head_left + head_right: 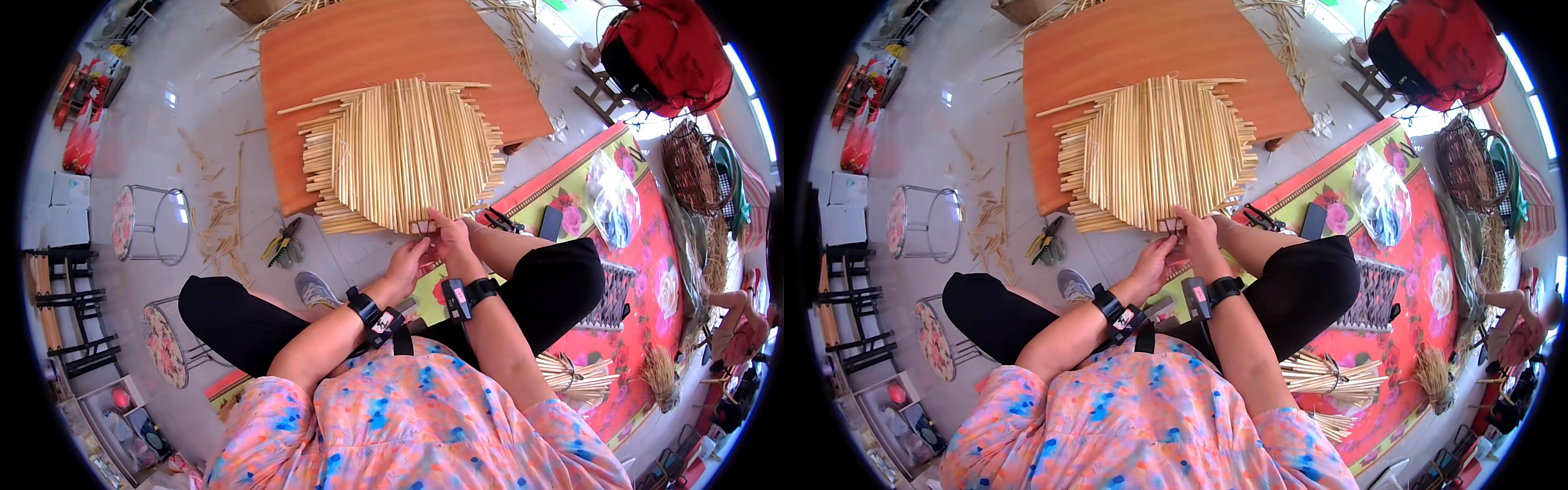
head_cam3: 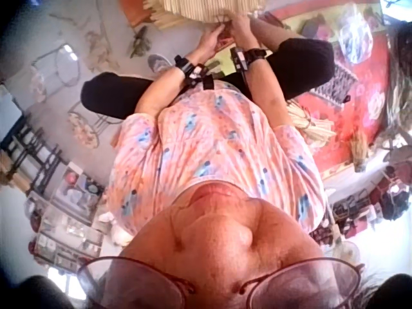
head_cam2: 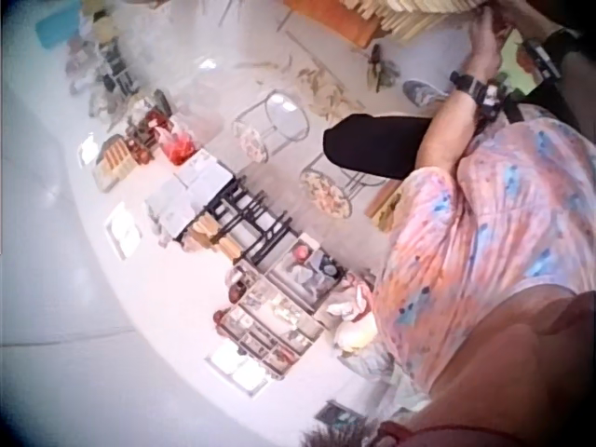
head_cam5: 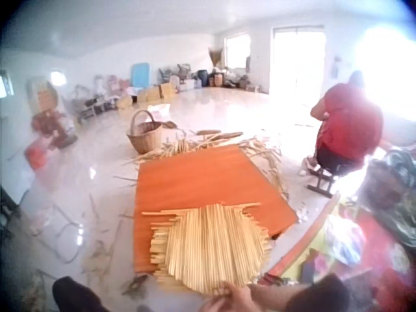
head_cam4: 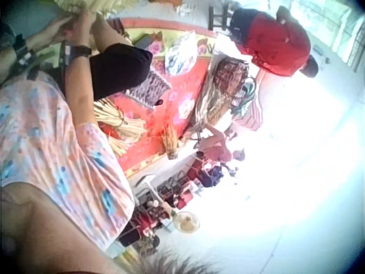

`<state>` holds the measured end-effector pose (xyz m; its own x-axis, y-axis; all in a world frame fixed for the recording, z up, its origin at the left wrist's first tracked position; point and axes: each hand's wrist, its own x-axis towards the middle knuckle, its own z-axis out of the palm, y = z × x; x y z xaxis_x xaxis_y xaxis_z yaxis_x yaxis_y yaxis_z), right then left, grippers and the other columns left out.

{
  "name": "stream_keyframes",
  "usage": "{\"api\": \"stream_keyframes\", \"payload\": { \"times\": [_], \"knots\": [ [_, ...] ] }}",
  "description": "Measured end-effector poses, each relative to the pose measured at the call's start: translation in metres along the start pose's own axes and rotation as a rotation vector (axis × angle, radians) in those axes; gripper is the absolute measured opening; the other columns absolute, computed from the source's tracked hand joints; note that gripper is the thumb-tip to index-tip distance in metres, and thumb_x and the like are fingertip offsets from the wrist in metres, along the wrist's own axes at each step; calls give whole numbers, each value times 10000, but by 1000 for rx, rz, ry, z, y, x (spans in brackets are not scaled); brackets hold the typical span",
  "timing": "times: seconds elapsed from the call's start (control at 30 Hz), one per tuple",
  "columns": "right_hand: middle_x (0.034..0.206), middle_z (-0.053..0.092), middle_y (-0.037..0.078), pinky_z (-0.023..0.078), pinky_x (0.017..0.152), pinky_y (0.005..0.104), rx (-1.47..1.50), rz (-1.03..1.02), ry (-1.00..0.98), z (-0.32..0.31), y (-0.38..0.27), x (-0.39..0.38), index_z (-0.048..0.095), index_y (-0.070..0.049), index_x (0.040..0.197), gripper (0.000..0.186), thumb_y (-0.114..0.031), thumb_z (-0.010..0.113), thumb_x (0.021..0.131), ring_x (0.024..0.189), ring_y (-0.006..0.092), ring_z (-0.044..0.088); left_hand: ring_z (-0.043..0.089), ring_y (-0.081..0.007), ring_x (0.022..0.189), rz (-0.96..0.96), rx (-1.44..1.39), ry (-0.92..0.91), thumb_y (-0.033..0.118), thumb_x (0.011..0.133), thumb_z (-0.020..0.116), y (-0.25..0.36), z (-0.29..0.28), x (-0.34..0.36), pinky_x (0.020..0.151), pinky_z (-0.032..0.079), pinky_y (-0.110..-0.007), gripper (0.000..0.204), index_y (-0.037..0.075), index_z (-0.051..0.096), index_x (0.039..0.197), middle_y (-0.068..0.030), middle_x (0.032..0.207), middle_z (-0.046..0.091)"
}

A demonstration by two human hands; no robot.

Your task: The person weaves together thin wooden sticks using string to create a circular mat, using a binder clip to hold pieces in place and pliers to trim the ends.

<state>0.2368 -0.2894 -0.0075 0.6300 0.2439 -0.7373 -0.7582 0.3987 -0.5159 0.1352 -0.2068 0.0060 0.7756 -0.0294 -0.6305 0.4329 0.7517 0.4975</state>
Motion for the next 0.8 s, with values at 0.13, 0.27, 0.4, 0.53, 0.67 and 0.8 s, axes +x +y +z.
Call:
{"api": "stream_keyframes", "payload": {
  "times": [0.13,0.27,0.4,0.53,0.67,0.8],
  "knots": [
    [819,629,135,539,517,397,-8,6,-23,4,2,-6,550,6,999,251,-52,674,788,655,279,644,610,-185,910,-2,-27,-15,257,963,454,-3,-6,-3,757,498,-320,269,41,531,1105,-83,1026,613],
    [782,627,153,504,468,413,-96,64,25,-4,3,12,539,46,959,228,-78,659,809,604,291,627,615,-171,856,1,-83,-57,264,966,449,-7,-2,1,718,486,-296,271,44,545,1093,-57,1002,622],
    [707,604,111,483,433,375,10,2,35,11,-3,-9,535,31,833,207,-35,710,746,555,238,617,594,-142,743,48,122,79,300,957,470,-3,4,-4,650,486,-255,271,45,553,1000,-56,866,612],
    [751,602,112,491,462,363,29,-19,57,16,-4,-13,507,37,858,254,-32,720,738,583,240,620,578,-129,679,117,181,155,316,944,496,-6,7,-7,621,480,-243,278,43,551,955,-49,792,591],
    [804,605,119,540,571,374,-28,-30,107,11,2,-1,565,41,895,159,-46,664,807,680,257,633,561,-119,646,150,228,199,324,928,526,-5,8,-11,591,462,-233,280,47,565,903,-39,744,578],
    [856,597,138,524,562,364,33,21,34,16,-2,-4,498,38,957,297,-21,705,753,668,255,620,543,-113,610,52,310,199,312,918,540,4,2,-28,566,445,-227,270,50,581,867,-31,721,579]
  ]
}}
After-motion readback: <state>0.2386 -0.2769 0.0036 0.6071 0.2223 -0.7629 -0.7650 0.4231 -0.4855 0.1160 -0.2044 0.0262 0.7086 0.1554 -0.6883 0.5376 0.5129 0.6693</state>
